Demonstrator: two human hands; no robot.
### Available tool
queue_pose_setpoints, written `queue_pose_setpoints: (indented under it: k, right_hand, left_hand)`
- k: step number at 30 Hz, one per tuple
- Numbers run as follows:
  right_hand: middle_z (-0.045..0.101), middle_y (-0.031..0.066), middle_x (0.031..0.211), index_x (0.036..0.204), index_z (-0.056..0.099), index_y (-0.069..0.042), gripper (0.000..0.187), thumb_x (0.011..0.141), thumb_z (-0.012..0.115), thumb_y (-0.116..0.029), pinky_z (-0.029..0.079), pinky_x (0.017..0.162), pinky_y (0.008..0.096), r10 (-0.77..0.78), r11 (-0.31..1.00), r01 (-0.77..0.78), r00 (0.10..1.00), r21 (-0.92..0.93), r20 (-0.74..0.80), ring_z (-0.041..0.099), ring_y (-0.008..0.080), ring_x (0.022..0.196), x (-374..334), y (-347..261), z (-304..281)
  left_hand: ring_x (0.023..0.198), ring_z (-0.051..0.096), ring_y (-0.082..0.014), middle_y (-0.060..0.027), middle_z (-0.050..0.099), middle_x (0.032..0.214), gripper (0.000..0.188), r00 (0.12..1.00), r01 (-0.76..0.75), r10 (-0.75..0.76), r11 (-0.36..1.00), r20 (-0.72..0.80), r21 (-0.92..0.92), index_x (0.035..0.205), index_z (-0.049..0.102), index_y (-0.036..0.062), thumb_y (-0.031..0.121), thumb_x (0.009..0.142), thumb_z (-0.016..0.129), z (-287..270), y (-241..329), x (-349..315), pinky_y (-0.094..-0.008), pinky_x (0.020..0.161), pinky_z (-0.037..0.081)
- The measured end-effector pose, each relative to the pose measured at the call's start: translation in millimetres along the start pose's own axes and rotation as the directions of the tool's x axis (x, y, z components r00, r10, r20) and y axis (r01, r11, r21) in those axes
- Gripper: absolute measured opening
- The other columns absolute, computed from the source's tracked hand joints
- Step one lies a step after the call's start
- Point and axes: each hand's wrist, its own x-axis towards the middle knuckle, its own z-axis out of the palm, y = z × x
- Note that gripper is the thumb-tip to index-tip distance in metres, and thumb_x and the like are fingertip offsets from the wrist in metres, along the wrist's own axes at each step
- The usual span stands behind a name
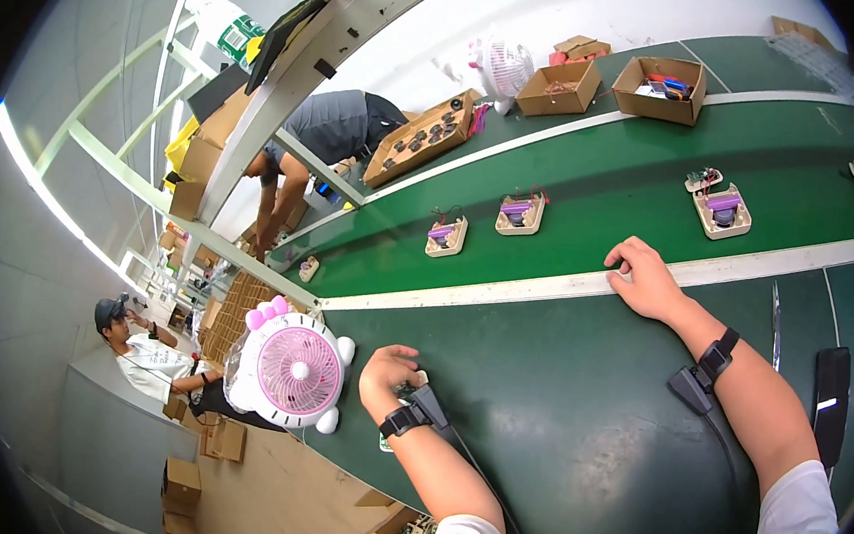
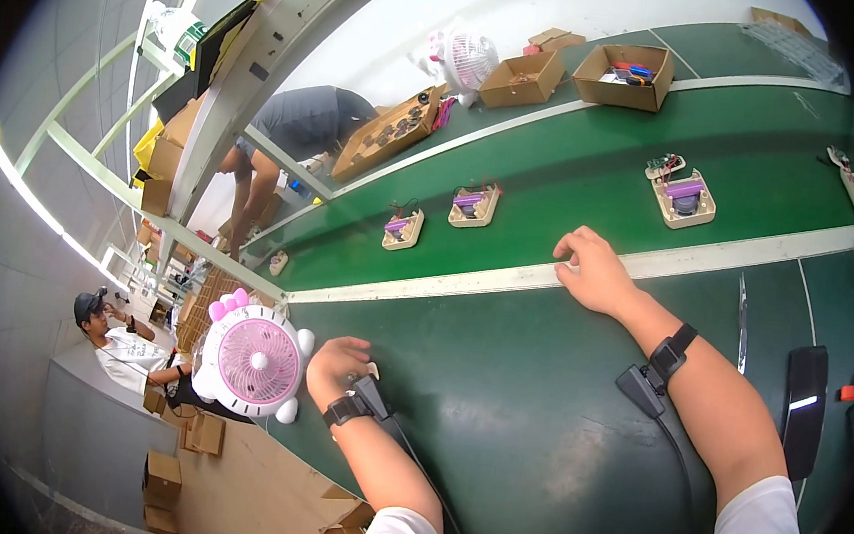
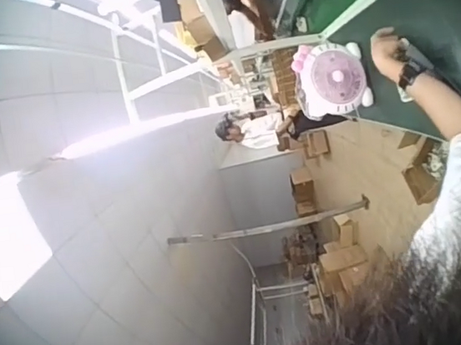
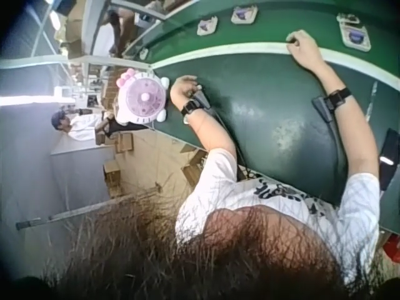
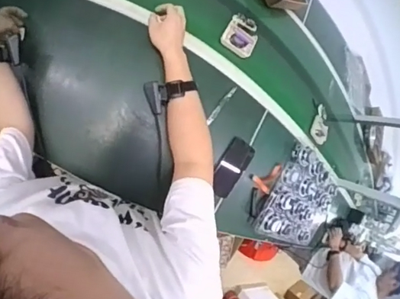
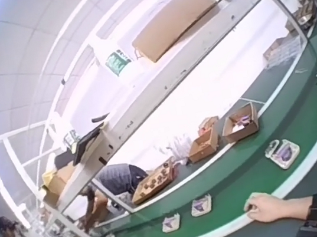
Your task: The recorder is assembling electronic circuit boards into plastic housings on an assembly line.
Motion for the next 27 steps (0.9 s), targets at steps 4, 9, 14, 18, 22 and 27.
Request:
queue_pose_setpoints:
  k: [4,9,14,18,22,27]
  right_hand:
    - [0.054,0.0087,0.092,0.094,0.061,-0.002,0.013,0.084,0.066,-0.008,0.048,0.076,0.0348,0.021,0.999,-0.023,0.998,-0.024,-0.060,0.056,0.0204,0.082,-9.0,3.3,-31.5]
    - [0.054,0.0088,0.092,0.094,0.061,-0.002,0.013,0.084,0.066,-0.007,0.048,0.076,0.0346,0.015,1.000,-0.015,1.000,0.004,-0.015,0.056,0.0203,0.082,-1.5,2.7,-2.0]
    - [0.054,0.0090,0.093,0.094,0.061,-0.003,0.013,0.083,0.066,-0.007,0.048,0.076,0.0351,-0.001,1.000,0.001,1.000,0.006,-0.012,0.056,0.0209,0.081,-0.4,0.6,-1.7]
    - [0.055,0.0092,0.092,0.093,0.061,-0.002,0.013,0.083,0.066,-0.007,0.048,0.077,0.0356,-0.004,1.000,0.003,1.000,-0.022,-0.023,0.056,0.0211,0.081,-2.0,9.3,-5.4]
    - [0.056,0.0108,0.094,0.095,0.062,-0.002,0.015,0.082,0.066,-0.008,0.049,0.078,0.0367,-0.015,1.000,0.015,1.000,0.017,-0.010,0.057,0.0232,0.083,1.7,-3.2,2.4]
    - [0.058,0.0118,0.095,0.099,0.062,-0.002,0.019,0.080,0.066,-0.008,0.050,0.078,0.0379,0.021,0.999,-0.022,0.999,-0.023,-0.032,0.059,0.0253,0.083,-0.7,2.0,-4.3]
  left_hand:
    - [0.073,0.068,-0.0219,-0.0100,0.071,0.085,0.050,1.000,-0.014,0.017,0.989,0.021,-0.147,0.116,0.064,-0.0030,-0.011,0.069,0.075,42.5,82.8,-14.3,-0.0364,0.062,0.056]
    - [0.076,0.071,-0.0232,-0.0143,0.073,0.094,0.045,0.990,-0.117,0.135,0.953,-0.045,0.279,0.121,0.063,-0.0037,-0.003,0.077,0.076,41.4,93.4,-9.1,-0.0368,0.066,0.058]
    - [0.095,0.067,-0.0139,-0.0093,0.070,0.109,0.039,0.904,-0.392,0.427,0.831,0.001,-0.394,0.124,0.065,-0.0007,0.011,0.088,0.075,67.7,113.9,20.0,-0.0281,0.082,0.054]
    - [0.101,0.065,-0.0144,-0.0081,0.068,0.114,0.035,0.857,-0.286,0.513,0.543,0.042,-0.789,0.128,0.062,-0.0018,0.014,0.097,0.066,155.8,167.3,26.8,-0.0278,0.086,0.054]
    - [0.101,0.065,-0.0149,-0.0060,0.067,0.114,0.034,0.882,0.003,0.458,0.234,0.113,-0.972,0.129,0.059,-0.0009,0.020,0.102,0.059,243.1,181.5,18.3,-0.0305,0.088,0.054]
    - [0.101,0.064,-0.0143,-0.0066,0.066,0.113,0.033,0.834,0.034,0.519,0.292,0.189,-0.956,0.129,0.059,-0.0004,0.016,0.101,0.059,265.1,202.1,3.1,-0.0309,0.089,0.053]
